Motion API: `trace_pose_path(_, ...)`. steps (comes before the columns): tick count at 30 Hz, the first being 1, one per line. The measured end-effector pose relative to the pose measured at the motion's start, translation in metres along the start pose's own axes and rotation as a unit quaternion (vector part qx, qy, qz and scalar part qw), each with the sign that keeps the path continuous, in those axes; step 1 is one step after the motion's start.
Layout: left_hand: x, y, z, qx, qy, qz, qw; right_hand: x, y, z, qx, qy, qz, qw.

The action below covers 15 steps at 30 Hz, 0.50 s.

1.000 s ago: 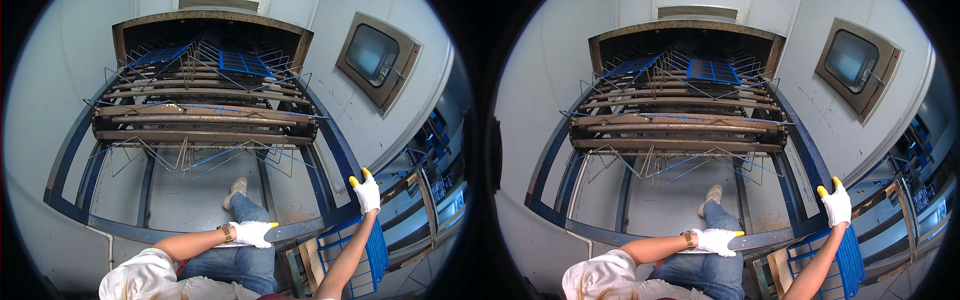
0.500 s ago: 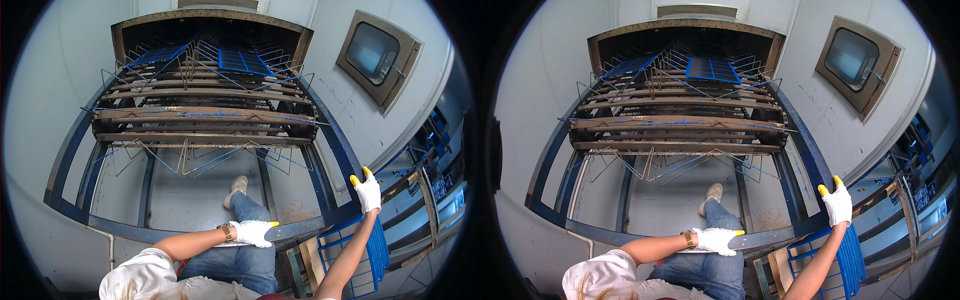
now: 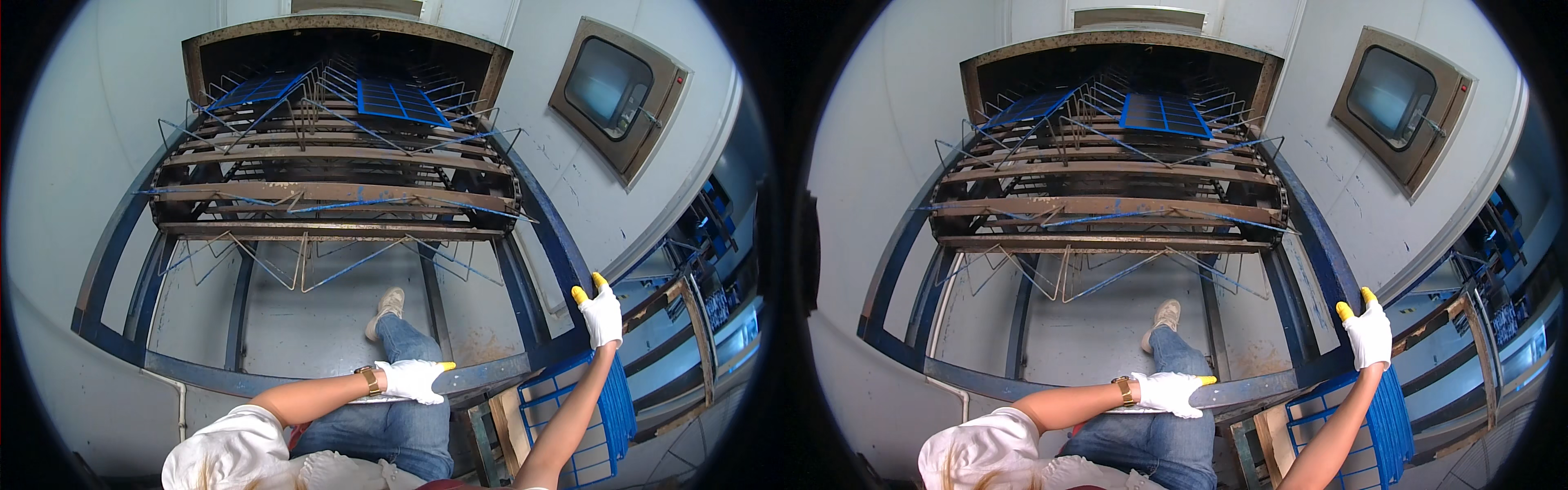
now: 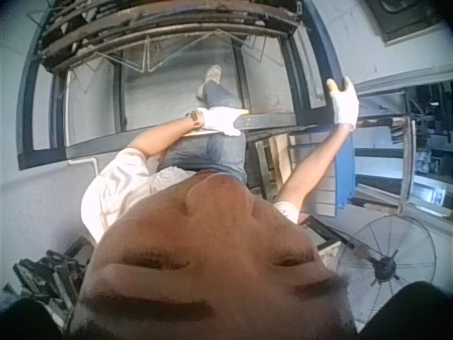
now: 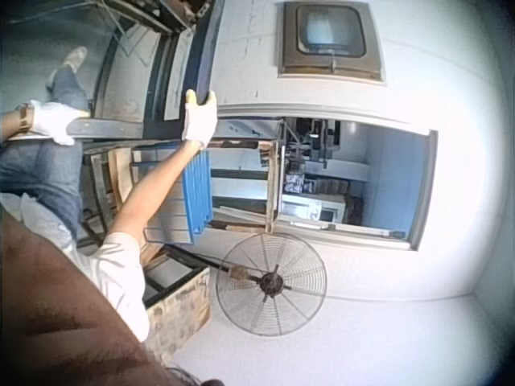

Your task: The person removes filters from a conveyor rack one by one and stacks them into a storage rack by hand.

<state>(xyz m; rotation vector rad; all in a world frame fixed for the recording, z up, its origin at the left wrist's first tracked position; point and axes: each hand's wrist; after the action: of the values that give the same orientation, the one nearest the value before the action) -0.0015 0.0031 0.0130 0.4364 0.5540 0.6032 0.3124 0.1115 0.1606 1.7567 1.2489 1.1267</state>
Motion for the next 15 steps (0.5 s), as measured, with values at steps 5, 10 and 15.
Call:
trace_pose_path(5,0.0020,-0.0023,-0.0040,0.010,-0.002,0.002,1.000,-0.0009,0.0009,-0.0018,-0.005,0.005,0.000,1.000)
trace_pose_path(10,0.0013,-0.0008,-0.0021,0.012,-0.001,-0.004,1.000,-0.0010,0.0011,-0.0014,-0.009,0.006,0.002,1.000)
trace_pose_path(15,0.0063,-0.0049,-0.0098,0.013,-0.003,-0.004,1.000,-0.0015,0.0015,-0.0051,-0.005,-0.001,-0.001,1.000)
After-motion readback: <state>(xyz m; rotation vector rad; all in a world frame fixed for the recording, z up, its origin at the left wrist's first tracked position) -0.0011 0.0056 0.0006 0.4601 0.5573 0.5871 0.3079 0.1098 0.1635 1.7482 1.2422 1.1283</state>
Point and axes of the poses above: each hand's wrist, its own x-axis towards the middle knuckle, its own y-axis out of the back of the hand, z = x × y, and after that the axes turned 3 degrees about -z, right-handed
